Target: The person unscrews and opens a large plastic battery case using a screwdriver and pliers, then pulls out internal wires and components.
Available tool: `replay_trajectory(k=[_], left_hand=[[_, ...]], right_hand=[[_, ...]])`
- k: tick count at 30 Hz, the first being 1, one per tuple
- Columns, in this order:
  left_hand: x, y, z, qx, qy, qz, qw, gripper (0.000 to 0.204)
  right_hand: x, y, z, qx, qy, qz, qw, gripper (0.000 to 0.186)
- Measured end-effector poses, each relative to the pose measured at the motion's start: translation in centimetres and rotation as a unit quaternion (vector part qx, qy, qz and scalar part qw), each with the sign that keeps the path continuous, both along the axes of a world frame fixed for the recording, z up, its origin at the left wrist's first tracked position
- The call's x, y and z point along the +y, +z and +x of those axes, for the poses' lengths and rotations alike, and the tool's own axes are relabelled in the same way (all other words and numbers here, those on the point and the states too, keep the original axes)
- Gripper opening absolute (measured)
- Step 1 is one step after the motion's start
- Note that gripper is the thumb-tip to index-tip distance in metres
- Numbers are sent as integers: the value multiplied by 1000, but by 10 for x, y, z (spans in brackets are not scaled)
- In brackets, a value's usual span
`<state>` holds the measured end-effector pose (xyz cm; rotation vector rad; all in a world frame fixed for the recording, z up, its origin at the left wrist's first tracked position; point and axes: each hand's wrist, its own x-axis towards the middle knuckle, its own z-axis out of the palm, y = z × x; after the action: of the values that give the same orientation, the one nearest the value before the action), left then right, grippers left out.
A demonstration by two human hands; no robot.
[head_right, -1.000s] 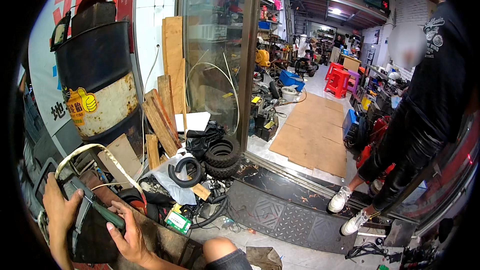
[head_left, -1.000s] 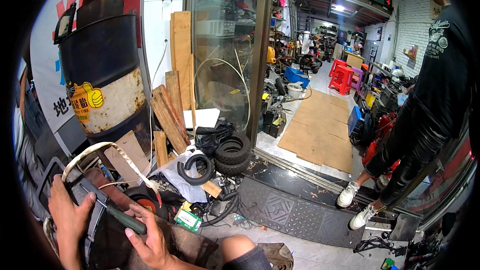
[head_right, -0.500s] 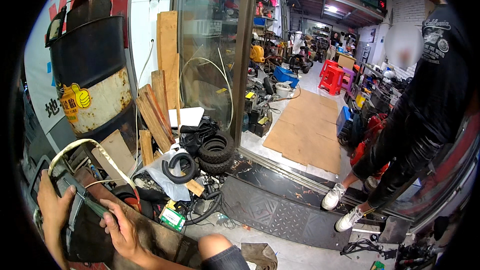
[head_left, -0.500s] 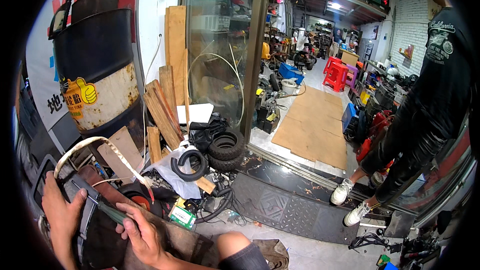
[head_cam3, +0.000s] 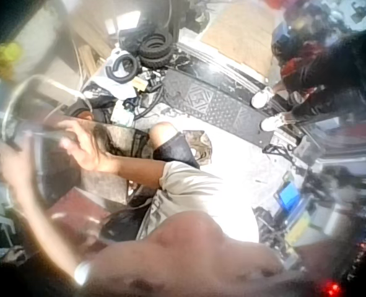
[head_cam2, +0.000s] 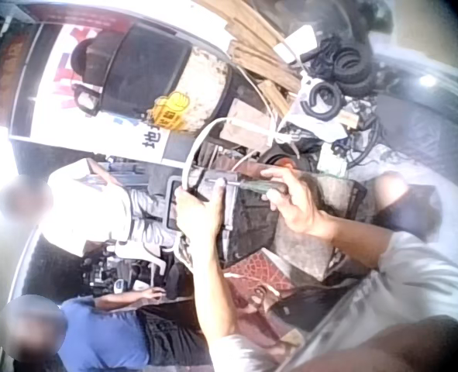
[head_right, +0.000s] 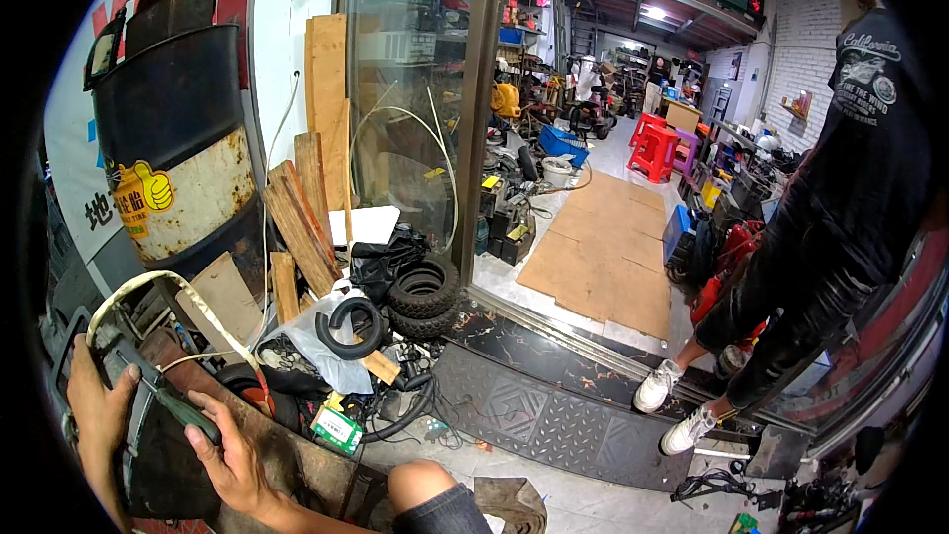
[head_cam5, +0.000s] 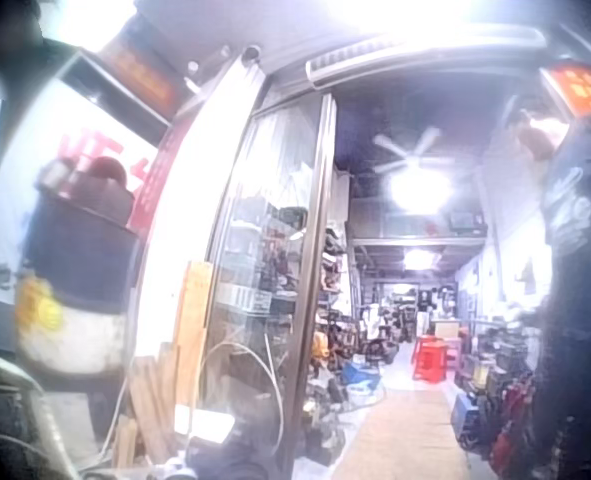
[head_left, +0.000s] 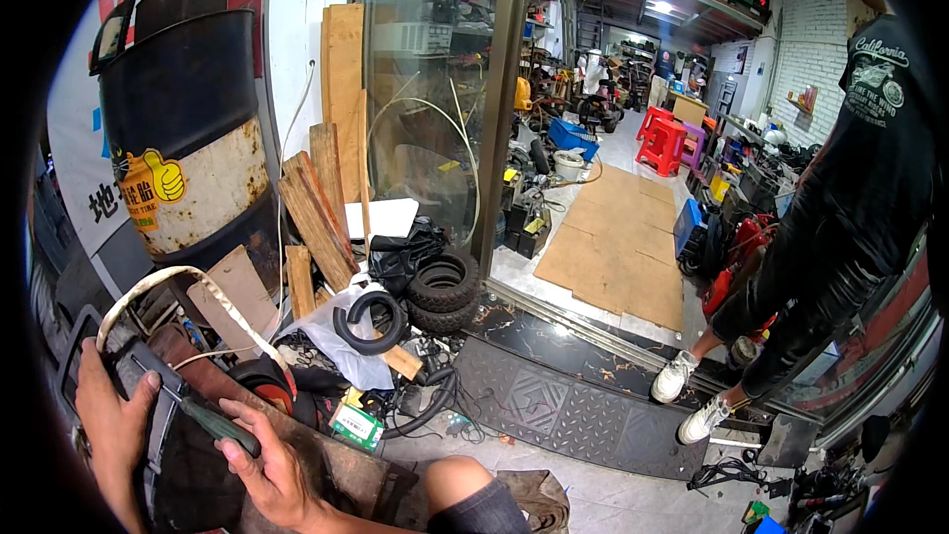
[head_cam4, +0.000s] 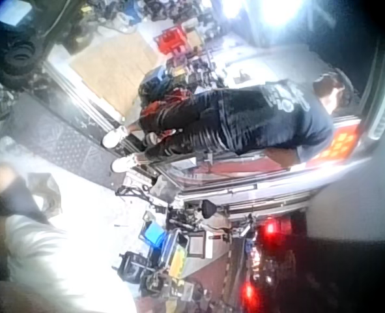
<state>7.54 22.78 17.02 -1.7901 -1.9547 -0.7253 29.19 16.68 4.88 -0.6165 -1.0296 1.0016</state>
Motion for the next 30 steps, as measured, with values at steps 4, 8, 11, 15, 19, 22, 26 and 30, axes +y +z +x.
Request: replay_trajectory(k=[4,8,11,15,19,22,26,30], left_hand=[[-1,-1,-1,-1,-12,14,1000,99],[-1,0,2,-11,-25,17,999,98],[3,-7,-6,18,-27,45,998,97],[1,-5,-4,13,-32,46,998,96],[0,-3,1,3,-28,38,999,98],[-1,-3,-1,6,-27,34,999,99],[-5,2,5,3,-16,14,1000,100],[-2,0,2,10,-12,9,1000,101]], right_hand=[[-1,1,-1,22,13,6,1000,56],[1,-4,-3,43,32,5,999,56],[3,-6,-6,45,41,0,998,56],[2,-4,-4,41,47,-6,998,55],[-1,-1,1,26,49,-18,998,55],[-4,5,11,6,71,-47,996,54],[-3,5,7,3,46,-38,998,55],[-2,5,-3,3,-52,12,999,56]])
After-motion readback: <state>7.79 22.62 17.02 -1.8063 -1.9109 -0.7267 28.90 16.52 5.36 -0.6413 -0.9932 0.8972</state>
